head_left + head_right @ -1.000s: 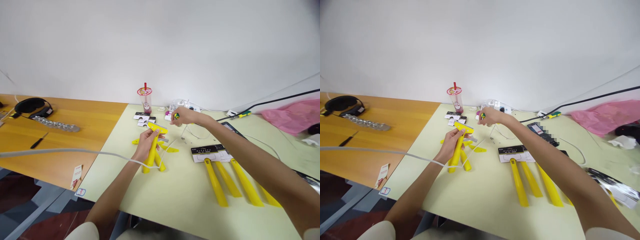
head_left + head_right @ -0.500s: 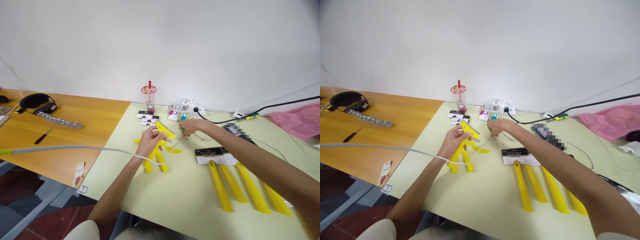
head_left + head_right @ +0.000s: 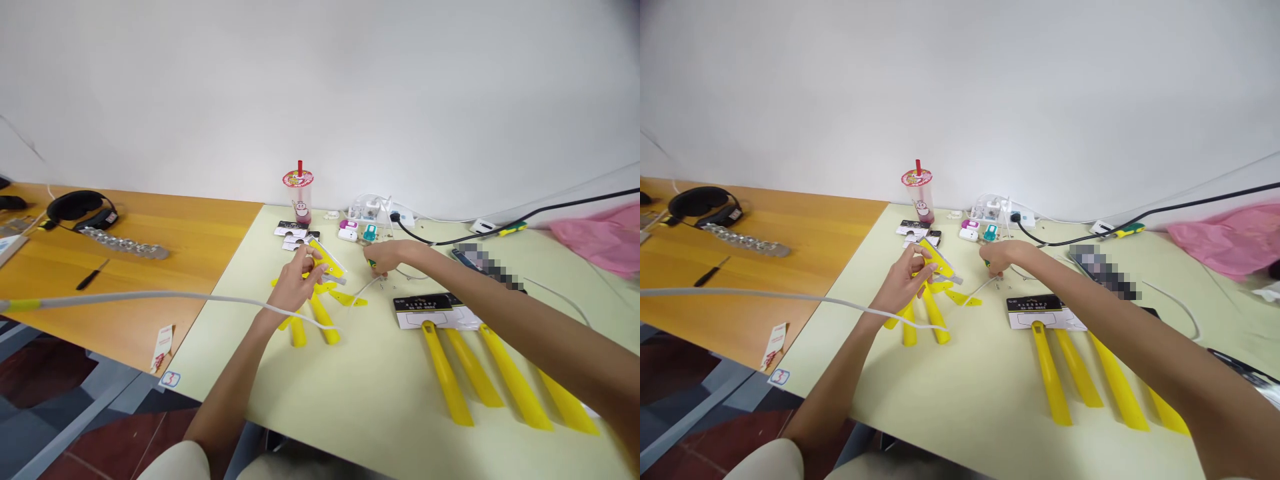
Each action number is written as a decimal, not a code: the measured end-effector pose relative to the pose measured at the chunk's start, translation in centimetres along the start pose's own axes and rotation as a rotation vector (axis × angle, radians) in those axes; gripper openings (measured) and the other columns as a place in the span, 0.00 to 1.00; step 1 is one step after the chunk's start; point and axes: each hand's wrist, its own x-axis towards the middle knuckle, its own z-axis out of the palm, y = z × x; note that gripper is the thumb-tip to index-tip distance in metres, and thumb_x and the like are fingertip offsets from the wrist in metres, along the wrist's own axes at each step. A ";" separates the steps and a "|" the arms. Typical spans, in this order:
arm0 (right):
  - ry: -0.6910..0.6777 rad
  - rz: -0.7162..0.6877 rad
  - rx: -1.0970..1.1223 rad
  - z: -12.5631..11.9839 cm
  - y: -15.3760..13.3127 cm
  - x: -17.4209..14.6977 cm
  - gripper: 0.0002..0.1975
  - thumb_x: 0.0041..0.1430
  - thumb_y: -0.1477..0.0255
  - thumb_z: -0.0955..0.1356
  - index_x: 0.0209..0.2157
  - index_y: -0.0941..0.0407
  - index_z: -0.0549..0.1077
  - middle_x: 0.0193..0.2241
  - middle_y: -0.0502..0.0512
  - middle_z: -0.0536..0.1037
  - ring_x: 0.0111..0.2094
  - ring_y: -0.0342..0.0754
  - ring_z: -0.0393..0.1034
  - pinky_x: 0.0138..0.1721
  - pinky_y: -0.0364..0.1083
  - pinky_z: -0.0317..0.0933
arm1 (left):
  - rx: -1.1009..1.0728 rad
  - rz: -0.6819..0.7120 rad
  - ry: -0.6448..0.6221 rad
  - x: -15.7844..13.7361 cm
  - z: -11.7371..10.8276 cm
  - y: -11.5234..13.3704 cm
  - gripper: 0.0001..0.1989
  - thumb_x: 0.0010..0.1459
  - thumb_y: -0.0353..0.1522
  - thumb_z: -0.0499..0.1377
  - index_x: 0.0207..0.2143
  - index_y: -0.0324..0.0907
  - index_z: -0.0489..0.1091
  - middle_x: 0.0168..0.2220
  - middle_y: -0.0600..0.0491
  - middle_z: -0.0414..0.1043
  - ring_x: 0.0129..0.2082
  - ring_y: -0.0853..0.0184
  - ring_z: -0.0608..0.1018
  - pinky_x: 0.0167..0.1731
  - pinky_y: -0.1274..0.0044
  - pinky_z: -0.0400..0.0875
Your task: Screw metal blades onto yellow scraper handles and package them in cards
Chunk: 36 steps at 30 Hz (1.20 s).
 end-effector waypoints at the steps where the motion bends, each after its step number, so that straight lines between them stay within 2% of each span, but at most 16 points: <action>1: 0.005 -0.005 -0.001 0.1 0.1 0.0 0.07 0.49 0.70 0.73 0.21 0.58 0.78 0.29 0.60 0.80 0.29 0.51 0.71 0.31 0.49 0.58 | 0.039 0.002 -0.011 -0.1 -0.1 0.1 0.14 0.71 0.46 0.60 0.47 0.48 0.62 0.32 0.57 0.72 0.31 0.68 0.77 0.27 0.79 0.67; 5: 0.026 -0.024 0.002 0.7 0.6 0.0 0.08 0.49 0.69 0.72 0.22 0.59 0.78 0.28 0.59 0.78 0.29 0.51 0.70 0.31 0.49 0.57 | 0.142 -0.001 -0.058 -0.3 -0.2 0.5 0.17 0.68 0.41 0.64 0.52 0.48 0.61 0.38 0.55 0.73 0.39 0.64 0.78 0.39 0.75 0.69; 7: 0.029 -0.037 0.014 0.9 0.7 -0.2 0.09 0.50 0.68 0.72 0.22 0.58 0.78 0.27 0.58 0.78 0.28 0.51 0.70 0.31 0.50 0.57 | 0.180 0.016 -0.082 -0.3 -0.3 0.5 0.19 0.67 0.39 0.65 0.53 0.48 0.61 0.39 0.55 0.73 0.40 0.63 0.77 0.41 0.73 0.68; 13: 0.054 -0.052 0.057 1.2 0.6 -1.0 0.09 0.48 0.69 0.72 0.19 0.56 0.74 0.26 0.57 0.77 0.26 0.50 0.68 0.29 0.50 0.56 | 0.308 0.065 -0.084 -0.4 -0.6 0.7 0.13 0.72 0.38 0.58 0.54 0.48 0.63 0.33 0.58 0.65 0.30 0.64 0.71 0.33 0.75 0.62; 17: 0.087 -0.052 0.098 1.5 0.6 -1.3 0.09 0.48 0.70 0.73 0.19 0.56 0.73 0.23 0.55 0.75 0.24 0.49 0.66 0.28 0.50 0.54 | 0.467 0.091 -0.084 -0.6 -0.4 1.1 0.14 0.75 0.40 0.54 0.59 0.48 0.63 0.32 0.56 0.67 0.27 0.64 0.73 0.30 0.75 0.63; 19: 0.108 -0.053 0.127 1.5 0.6 -1.6 0.09 0.48 0.71 0.73 0.19 0.56 0.73 0.22 0.55 0.74 0.24 0.50 0.66 0.28 0.50 0.54 | 0.584 0.142 -0.052 -0.6 -0.2 1.0 0.17 0.76 0.41 0.51 0.62 0.47 0.64 0.36 0.52 0.73 0.30 0.61 0.78 0.30 0.74 0.67; 21: 0.150 -0.059 0.162 1.5 0.5 -2.0 0.10 0.51 0.71 0.73 0.20 0.56 0.74 0.24 0.56 0.77 0.26 0.51 0.69 0.29 0.50 0.55 | 0.704 0.257 0.006 -0.4 -0.2 0.5 0.18 0.77 0.39 0.50 0.63 0.45 0.66 0.43 0.45 0.78 0.36 0.58 0.83 0.31 0.73 0.72; 24: 0.263 -0.070 0.231 1.3 0.5 -3.3 0.08 0.61 0.68 0.71 0.29 0.56 0.77 0.31 0.59 0.83 0.34 0.55 0.75 0.34 0.49 0.59 | 0.826 0.458 0.093 0.1 -0.7 -0.3 0.20 0.76 0.35 0.50 0.64 0.45 0.70 0.54 0.39 0.79 0.48 0.55 0.85 0.36 0.73 0.77; 26: 0.358 -0.073 0.281 1.3 0.5 -4.5 0.09 0.66 0.65 0.69 0.36 0.55 0.78 0.35 0.60 0.85 0.39 0.56 0.77 0.38 0.49 0.61 | 0.863 0.523 0.128 0.4 -1.4 -0.4 0.21 0.76 0.33 0.50 0.65 0.47 0.71 0.61 0.38 0.76 0.50 0.56 0.85 0.38 0.73 0.79; 29: 0.484 -0.065 0.345 1.3 0.4 -6.4 0.14 0.70 0.59 0.66 0.44 0.54 0.79 0.37 0.59 0.85 0.40 0.56 0.78 0.42 0.49 0.62 | 0.872 0.545 0.161 0.7 -2.2 0.2 0.20 0.75 0.33 0.53 0.64 0.50 0.74 0.68 0.37 0.70 0.47 0.58 0.85 0.36 0.75 0.79; 34: 0.645 -0.026 0.468 1.5 -0.2 -9.6 0.16 0.70 0.55 0.66 0.40 0.53 0.78 0.36 0.58 0.85 0.34 0.54 0.76 0.38 0.49 0.62 | 0.827 0.540 0.195 1.0 -2.3 2.1 0.17 0.76 0.36 0.54 0.61 0.52 0.76 0.77 0.39 0.55 0.42 0.64 0.85 0.38 0.73 0.81; 36: 0.673 -0.008 0.495 1.7 -0.4 -10.7 0.16 0.69 0.55 0.66 0.40 0.52 0.77 0.35 0.57 0.85 0.32 0.53 0.74 0.37 0.48 0.60 | 0.803 0.530 0.197 1.0 -1.9 2.7 0.16 0.76 0.37 0.55 0.59 0.51 0.76 0.78 0.38 0.53 0.41 0.64 0.85 0.40 0.71 0.82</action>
